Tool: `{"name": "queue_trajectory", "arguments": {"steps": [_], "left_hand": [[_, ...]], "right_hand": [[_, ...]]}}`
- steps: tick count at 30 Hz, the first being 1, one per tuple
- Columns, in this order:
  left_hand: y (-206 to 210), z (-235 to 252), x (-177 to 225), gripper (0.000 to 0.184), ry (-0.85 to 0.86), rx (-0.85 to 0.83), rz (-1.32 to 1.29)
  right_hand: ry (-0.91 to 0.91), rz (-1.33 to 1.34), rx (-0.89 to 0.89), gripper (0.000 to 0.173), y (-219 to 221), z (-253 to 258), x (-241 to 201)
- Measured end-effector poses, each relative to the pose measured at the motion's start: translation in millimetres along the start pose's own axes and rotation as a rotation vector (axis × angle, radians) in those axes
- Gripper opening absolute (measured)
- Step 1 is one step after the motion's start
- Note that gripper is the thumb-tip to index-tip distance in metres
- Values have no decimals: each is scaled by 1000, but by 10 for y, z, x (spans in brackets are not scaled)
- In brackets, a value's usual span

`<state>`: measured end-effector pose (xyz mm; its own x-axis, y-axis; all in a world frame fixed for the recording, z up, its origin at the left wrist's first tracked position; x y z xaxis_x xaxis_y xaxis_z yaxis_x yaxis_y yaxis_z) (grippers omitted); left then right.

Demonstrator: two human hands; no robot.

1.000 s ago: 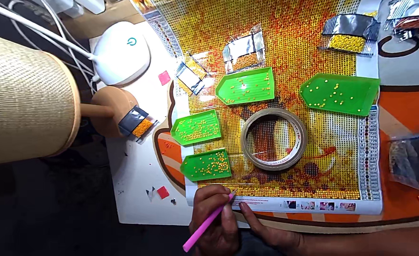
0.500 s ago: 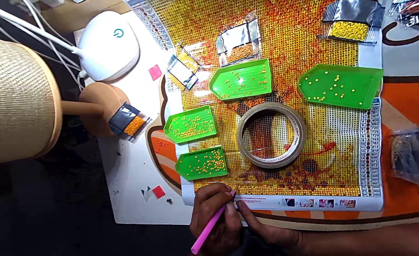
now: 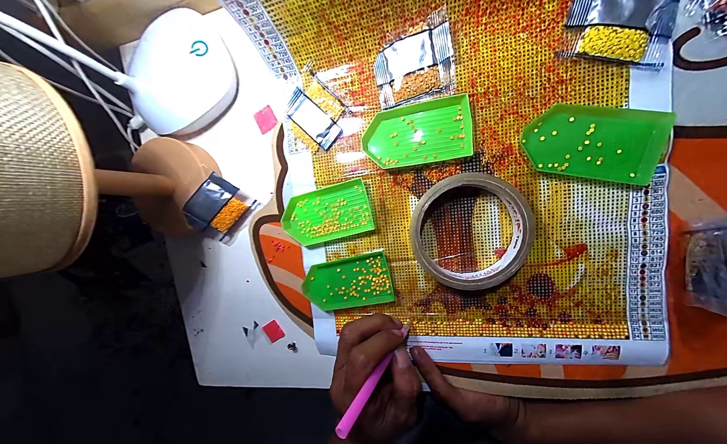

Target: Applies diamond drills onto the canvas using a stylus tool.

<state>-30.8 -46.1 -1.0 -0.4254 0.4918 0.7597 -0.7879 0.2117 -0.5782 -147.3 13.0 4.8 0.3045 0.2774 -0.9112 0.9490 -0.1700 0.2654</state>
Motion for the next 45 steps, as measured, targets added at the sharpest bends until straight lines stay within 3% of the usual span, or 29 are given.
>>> {"name": "queue_trajectory", "arguments": {"steps": [6,12,16,23,27,34,39,45], "left_hand": [[7,-2,11,19,-3,-13,-7],[5,-14,14,18,4,-1,23],[10,-8,24,19,9,-11,38],[15,-18,16,20,5,-4,23],[-106,27,8,18,-50,59,-121],[-217,67,-34,19,-106,142,-275],[-337,409,-43,20,-63,86,-264],[-212,1288,-147,15,26,-69,-123]], "right_hand": [[-70,211,60,36,-299,-319,601],[-11,73,55,33,-81,-42,-9],[-123,184,51,34,-373,-318,534],[-106,124,42,33,-404,-325,526],[-38,181,81,35,-295,-313,585],[-83,133,151,37,-318,-364,654],[-72,22,207,36,-286,-349,648],[7,58,283,37,-277,-371,796]]}}
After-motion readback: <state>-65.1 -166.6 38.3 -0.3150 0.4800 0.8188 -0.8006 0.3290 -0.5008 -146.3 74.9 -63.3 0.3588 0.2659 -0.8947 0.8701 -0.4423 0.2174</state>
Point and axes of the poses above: each hand's wrist, its own z-axis towards the middle knuckle, its own y-axis out of the palm, x = y × z, the point moved 6 cm from there along z, towards the middle knuckle, and after that the axes turned 14 degrees about z, right-handed, at the moved point
